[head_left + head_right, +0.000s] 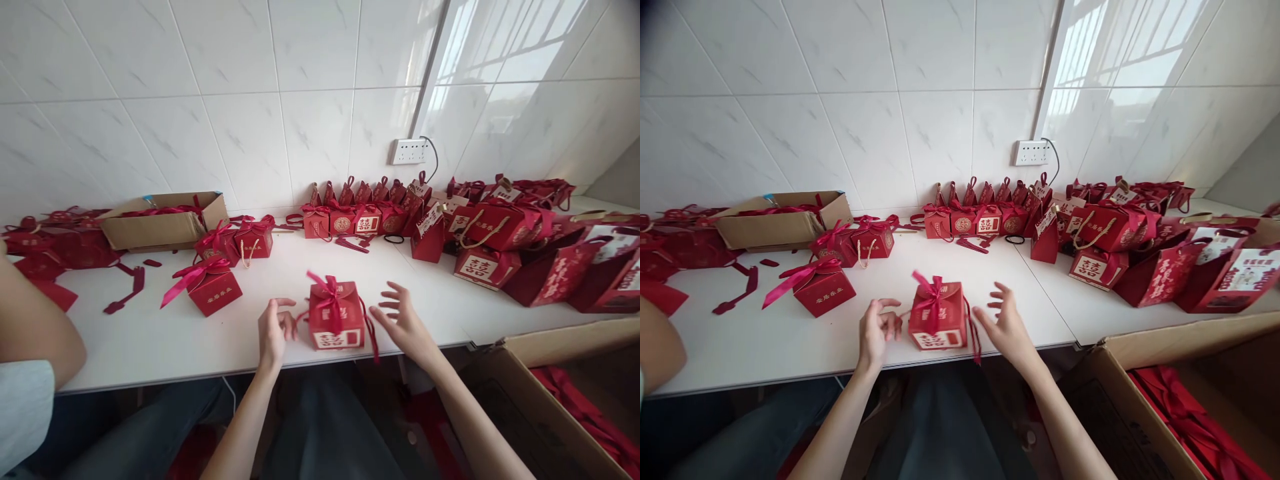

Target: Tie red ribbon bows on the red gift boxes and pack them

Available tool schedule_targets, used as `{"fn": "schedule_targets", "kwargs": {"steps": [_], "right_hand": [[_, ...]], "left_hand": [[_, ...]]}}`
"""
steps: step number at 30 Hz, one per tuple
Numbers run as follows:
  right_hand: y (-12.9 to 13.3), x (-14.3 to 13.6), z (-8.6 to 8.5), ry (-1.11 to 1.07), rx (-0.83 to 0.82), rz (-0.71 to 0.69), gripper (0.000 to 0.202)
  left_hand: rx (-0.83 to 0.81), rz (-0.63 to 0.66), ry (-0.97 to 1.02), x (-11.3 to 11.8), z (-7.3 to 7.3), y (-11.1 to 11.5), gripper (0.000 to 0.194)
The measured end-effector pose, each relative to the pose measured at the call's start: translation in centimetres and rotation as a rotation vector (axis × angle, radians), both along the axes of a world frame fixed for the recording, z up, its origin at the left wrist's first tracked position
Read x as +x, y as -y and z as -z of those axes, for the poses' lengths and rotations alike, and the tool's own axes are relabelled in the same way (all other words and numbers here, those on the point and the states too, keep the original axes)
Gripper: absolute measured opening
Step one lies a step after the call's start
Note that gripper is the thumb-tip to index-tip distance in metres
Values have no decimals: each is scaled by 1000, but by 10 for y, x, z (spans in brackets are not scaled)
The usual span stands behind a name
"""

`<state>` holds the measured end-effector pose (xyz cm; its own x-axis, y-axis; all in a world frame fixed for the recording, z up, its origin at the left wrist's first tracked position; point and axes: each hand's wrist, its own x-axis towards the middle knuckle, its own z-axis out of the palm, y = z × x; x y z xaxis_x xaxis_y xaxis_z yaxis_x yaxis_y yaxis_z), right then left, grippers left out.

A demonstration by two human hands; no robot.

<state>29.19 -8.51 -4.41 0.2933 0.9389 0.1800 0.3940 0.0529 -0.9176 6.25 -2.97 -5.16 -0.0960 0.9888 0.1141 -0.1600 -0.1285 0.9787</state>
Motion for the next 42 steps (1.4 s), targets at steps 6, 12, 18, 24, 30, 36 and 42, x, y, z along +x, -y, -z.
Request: {"fn": "schedule_targets", "kwargs": {"steps": [6,12,18,24,30,36,42], "right_hand": [[2,2,-6,16,180,165,42],[7,-21,-14,77,200,-151,45],[-3,-21,-10,8,132,-275,43],[13,-23,-31,444,529,-71,45],[17,-46,-42,826,688,-300,32],[17,-45,-27,633,771,-232,18],[23,-27,-20,567,744,-276,21]], "left_hand": [[176,-176,-13,-12,-16,-2,26],[149,103,-483,6,-39,-4,30],[249,344,-619,13,-47,21,25],[610,322,-618,-1,-59,40,20],[543,172,-705,19,-70,11,16],[496,287,-881,41,-58,-1,9],[473,338,-879,37,-58,-4,7]]}}
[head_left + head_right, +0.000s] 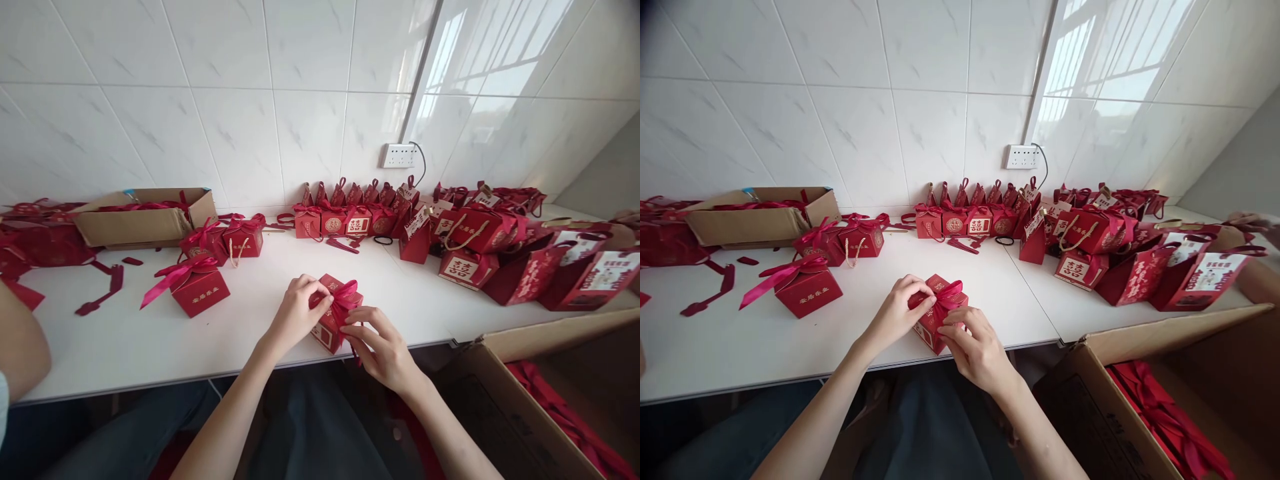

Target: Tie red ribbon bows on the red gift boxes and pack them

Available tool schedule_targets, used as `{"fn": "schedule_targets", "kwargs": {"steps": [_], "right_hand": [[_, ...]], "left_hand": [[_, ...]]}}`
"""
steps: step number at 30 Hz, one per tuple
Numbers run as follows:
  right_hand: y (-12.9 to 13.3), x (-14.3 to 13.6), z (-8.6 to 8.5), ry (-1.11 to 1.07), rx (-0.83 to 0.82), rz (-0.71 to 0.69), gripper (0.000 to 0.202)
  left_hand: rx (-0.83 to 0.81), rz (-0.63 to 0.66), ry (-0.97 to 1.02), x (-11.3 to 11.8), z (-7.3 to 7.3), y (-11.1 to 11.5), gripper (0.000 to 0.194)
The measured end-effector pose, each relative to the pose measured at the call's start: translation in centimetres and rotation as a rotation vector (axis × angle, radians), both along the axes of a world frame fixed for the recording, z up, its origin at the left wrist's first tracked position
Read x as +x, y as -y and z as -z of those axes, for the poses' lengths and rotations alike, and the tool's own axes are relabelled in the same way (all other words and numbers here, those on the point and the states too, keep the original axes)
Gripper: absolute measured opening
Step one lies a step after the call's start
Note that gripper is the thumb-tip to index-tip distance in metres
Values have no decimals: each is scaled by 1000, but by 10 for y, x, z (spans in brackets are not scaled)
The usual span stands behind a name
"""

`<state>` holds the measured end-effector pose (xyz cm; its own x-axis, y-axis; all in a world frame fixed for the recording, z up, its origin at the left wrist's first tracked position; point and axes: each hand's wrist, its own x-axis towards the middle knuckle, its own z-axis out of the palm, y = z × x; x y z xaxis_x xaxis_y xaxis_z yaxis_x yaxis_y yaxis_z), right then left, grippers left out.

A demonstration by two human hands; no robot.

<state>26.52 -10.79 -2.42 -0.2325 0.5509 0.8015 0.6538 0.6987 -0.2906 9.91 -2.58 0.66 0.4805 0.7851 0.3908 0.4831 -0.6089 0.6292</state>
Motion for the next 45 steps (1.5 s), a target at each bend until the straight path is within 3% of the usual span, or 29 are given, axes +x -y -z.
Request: {"fn": "schedule_targets", "kwargs": {"steps": [5,13,22,35,39,42,45], "right_hand": [[0,4,5,-22,-41,31,21],[1,12,10,-63,-69,46,22],[1,16,12,-92,-142,-26,22],[14,25,6,-77,-141,-42,24],[19,36,2,-74,-195,-38,19],[11,41,-3,-279,-272,63,29],[-6,39,-7,-432,-573,252,43]], "left_hand": [[-37,-45,-50,6,-7,2,4],[-11,-131,-30,14,0,2,10],[-56,-119,-69,14,-4,3,6],[-19,-148,-6,17,3,2,11],[-24,-130,1,15,5,1,12],[-40,-110,-1,14,4,1,12],[-47,-106,-1,13,3,1,11]]}}
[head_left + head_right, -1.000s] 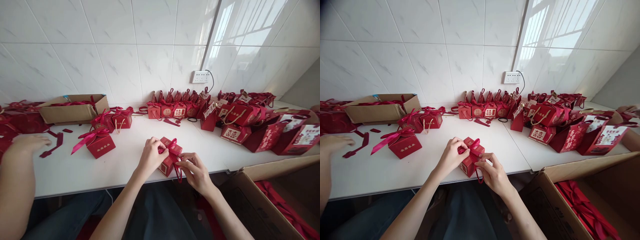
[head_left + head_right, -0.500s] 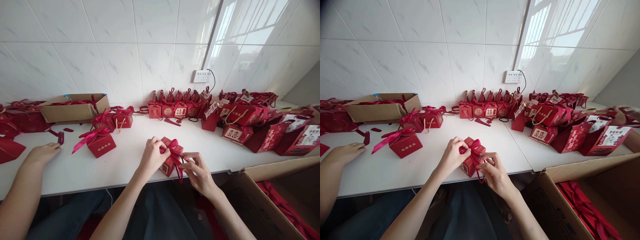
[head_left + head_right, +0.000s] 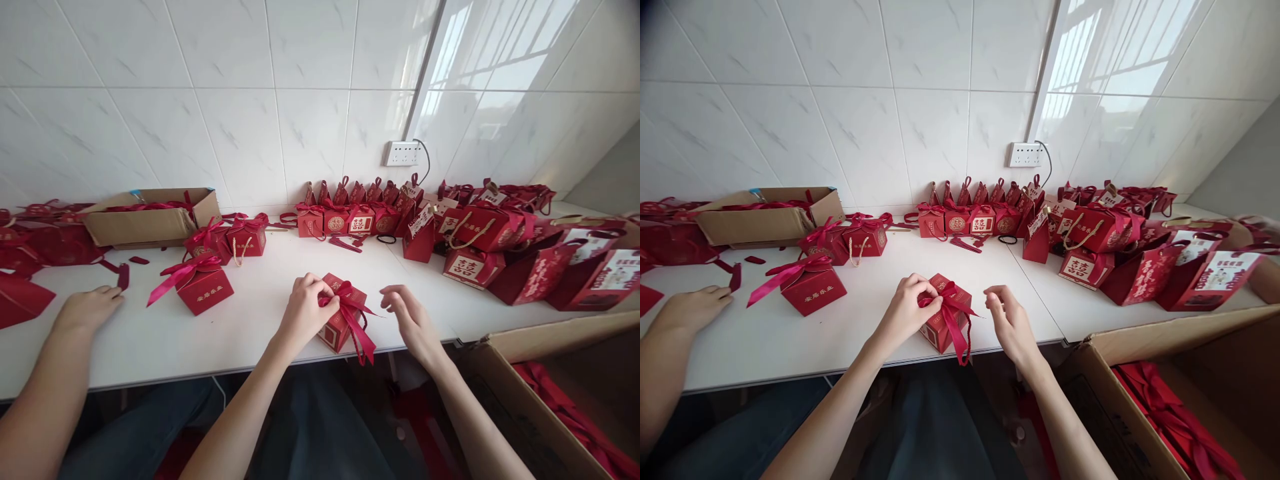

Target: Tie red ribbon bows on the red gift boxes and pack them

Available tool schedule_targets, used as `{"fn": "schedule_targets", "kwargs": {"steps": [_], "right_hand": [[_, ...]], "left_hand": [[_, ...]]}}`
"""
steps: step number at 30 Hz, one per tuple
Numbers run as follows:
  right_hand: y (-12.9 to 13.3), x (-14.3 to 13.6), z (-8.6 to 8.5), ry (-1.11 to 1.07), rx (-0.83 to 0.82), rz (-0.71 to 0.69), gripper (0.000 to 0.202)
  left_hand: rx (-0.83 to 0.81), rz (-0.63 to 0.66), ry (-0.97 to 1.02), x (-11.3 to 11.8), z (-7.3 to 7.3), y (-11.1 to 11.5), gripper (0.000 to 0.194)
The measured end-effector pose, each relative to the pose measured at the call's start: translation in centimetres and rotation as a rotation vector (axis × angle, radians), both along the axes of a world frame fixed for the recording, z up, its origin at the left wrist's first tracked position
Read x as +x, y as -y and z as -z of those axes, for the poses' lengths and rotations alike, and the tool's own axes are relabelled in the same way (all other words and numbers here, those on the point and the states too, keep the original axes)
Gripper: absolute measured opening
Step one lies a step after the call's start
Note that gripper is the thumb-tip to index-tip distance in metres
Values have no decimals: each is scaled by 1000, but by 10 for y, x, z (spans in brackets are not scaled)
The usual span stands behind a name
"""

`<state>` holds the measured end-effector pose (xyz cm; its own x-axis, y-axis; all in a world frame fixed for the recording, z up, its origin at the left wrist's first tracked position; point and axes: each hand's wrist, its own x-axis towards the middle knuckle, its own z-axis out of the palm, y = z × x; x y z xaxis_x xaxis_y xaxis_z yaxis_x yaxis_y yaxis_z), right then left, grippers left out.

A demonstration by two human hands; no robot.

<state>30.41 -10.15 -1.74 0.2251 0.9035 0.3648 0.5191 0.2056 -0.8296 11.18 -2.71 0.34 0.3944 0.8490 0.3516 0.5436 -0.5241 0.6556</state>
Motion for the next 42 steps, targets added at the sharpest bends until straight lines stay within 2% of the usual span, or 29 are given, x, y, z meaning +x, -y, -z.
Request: {"fn": "schedule_targets", "kwargs": {"steps": [2,5,7,13,21,27,30,33,35,37,39,42], "right_hand": [[-11,-5,-1,-28,-211,-76,49],[-19,-12,-1,-109,-307,-265,49],[-19,-14,0,-158,-305,-299,48],[-13,-9,3,-133,-289,-260,47],[-3,6,-10,-43,-310,-216,43],[0,26,-11,32,-356,-237,43],[-7,32,-14,85,-325,-199,41],[-22,25,-22,101,-193,-102,37],[-36,15,-27,114,-143,-149,37],[-49,4,-30,105,-136,-253,37],[-60,-7,-30,68,-146,-327,36],[-68,-17,-28,13,-155,-345,33]], "left_hand": [[3,-6,-8,-1,-1,0,11],[17,-12,-23,-1,-1,1,10],[30,-13,-29,-1,-1,1,9],[31,-24,-48,0,-1,1,10],[21,-30,-70,0,-2,2,12],[-1,-26,-69,1,-3,2,12],[7,-16,-42,0,-1,1,10],[103,-66,84,-5,2,2,8],[189,-198,143,-9,2,7,14],[191,-304,107,-13,0,13,20],[103,-319,22,-14,-4,20,30],[-7,-317,-52,-11,-10,24,37]]}}
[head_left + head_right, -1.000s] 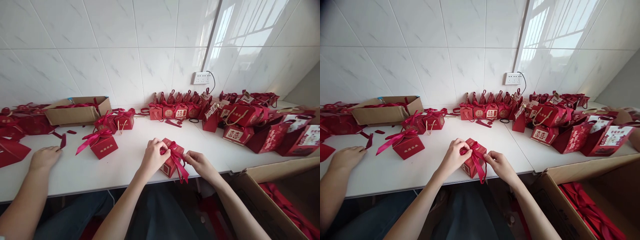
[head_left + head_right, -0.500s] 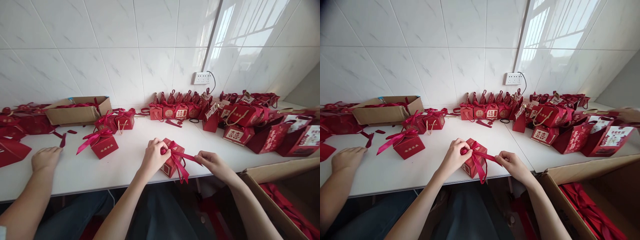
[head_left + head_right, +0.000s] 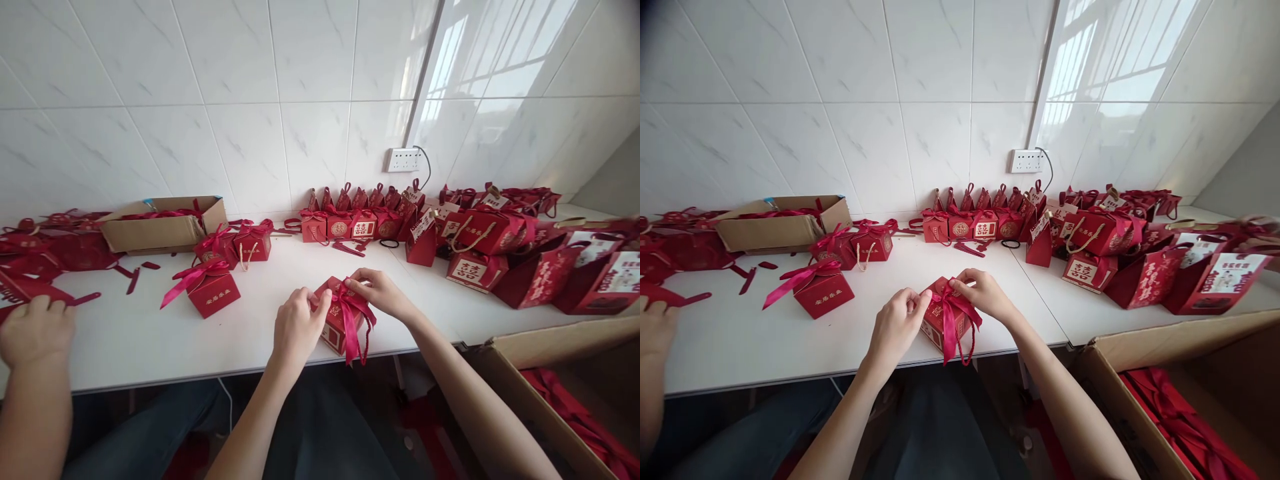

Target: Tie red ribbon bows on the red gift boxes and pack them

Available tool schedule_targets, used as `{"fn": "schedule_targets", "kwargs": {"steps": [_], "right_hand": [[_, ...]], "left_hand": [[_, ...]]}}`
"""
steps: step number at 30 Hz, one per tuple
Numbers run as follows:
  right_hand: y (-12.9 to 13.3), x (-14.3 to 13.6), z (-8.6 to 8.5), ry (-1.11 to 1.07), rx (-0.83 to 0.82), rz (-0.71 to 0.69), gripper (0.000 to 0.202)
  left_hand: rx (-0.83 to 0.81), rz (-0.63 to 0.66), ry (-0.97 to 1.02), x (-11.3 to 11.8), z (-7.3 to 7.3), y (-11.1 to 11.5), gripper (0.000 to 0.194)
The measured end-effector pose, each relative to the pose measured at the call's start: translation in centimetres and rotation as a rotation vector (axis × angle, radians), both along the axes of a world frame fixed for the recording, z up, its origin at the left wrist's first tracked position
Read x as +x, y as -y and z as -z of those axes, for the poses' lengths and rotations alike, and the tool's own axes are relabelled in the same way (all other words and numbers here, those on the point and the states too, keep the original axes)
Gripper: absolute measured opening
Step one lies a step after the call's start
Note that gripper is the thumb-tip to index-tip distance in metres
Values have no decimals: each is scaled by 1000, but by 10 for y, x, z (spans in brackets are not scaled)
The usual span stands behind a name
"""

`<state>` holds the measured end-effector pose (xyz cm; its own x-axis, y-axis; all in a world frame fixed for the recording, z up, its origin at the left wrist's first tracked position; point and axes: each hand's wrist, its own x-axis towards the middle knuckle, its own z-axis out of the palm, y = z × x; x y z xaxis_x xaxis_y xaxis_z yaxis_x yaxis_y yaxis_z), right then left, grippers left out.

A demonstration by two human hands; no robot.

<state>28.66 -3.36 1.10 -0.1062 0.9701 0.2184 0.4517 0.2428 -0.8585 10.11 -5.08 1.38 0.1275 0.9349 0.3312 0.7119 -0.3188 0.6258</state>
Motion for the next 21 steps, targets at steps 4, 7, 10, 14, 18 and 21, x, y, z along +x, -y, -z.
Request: {"fn": "schedule_targets", "kwargs": {"steps": [4,7,10,14,18,21], "right_hand": [[0,-7,3,-104,-43,57,34],[1,-11,5,-257,-133,92,40],[2,-13,7,-343,-181,92,43],[2,-15,10,-398,-201,95,42],[3,-15,13,-441,-219,117,42],[3,-15,15,-477,-231,121,42]], "left_hand": [[-21,7,18,7,2,-3,33],[9,14,90,7,11,-3,26],[75,15,165,6,21,2,25],[133,36,223,4,30,9,25],[119,42,244,4,32,9,25],[126,42,241,3,33,7,23]]}}
